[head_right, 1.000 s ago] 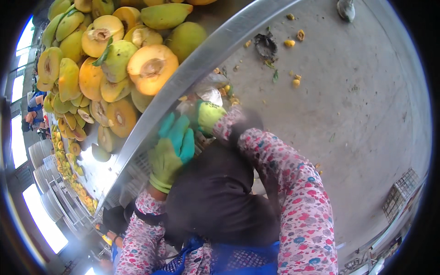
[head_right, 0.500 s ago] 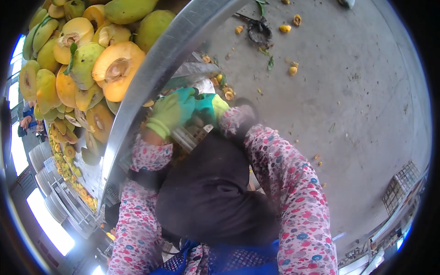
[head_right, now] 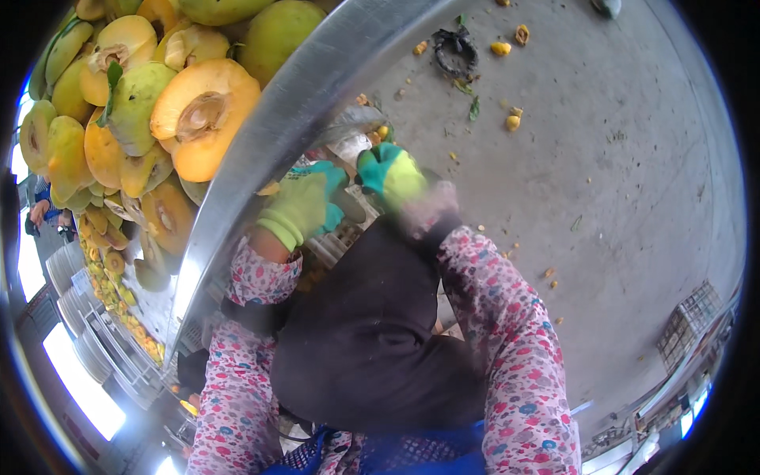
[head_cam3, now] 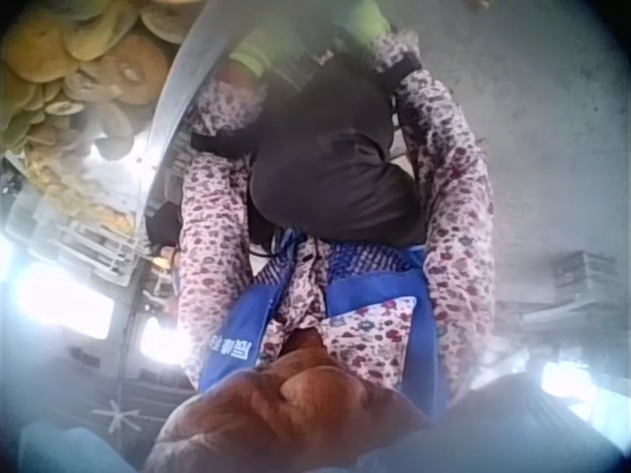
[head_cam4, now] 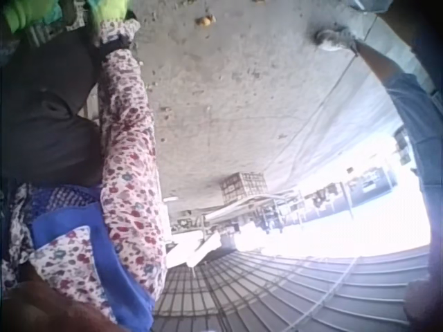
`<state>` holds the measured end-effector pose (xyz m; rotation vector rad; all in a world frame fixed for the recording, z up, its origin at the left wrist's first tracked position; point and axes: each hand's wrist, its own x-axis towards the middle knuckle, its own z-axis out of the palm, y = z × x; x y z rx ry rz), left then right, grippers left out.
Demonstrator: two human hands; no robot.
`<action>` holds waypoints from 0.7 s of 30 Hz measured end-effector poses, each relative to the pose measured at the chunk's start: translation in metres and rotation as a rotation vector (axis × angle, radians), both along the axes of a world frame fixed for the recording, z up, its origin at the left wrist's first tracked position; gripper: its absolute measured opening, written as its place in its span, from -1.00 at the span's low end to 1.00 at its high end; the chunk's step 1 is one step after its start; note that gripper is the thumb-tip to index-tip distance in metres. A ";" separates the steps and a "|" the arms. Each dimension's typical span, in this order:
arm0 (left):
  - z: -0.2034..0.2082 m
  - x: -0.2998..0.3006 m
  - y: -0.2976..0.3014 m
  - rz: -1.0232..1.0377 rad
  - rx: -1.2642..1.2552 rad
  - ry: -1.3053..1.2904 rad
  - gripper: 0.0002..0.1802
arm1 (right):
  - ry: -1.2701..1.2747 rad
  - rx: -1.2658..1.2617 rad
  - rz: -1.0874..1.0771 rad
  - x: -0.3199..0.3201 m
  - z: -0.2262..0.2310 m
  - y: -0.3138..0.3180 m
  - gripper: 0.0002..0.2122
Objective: Pitting fruit using a handheld tool in a processing facility.
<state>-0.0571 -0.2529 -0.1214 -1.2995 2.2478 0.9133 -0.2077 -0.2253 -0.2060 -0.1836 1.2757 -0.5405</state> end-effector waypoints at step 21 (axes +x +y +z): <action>-0.030 0.033 -0.016 -0.111 -0.054 0.036 -0.58 | 0.653 -0.511 0.693 -0.013 -0.004 0.024 -0.74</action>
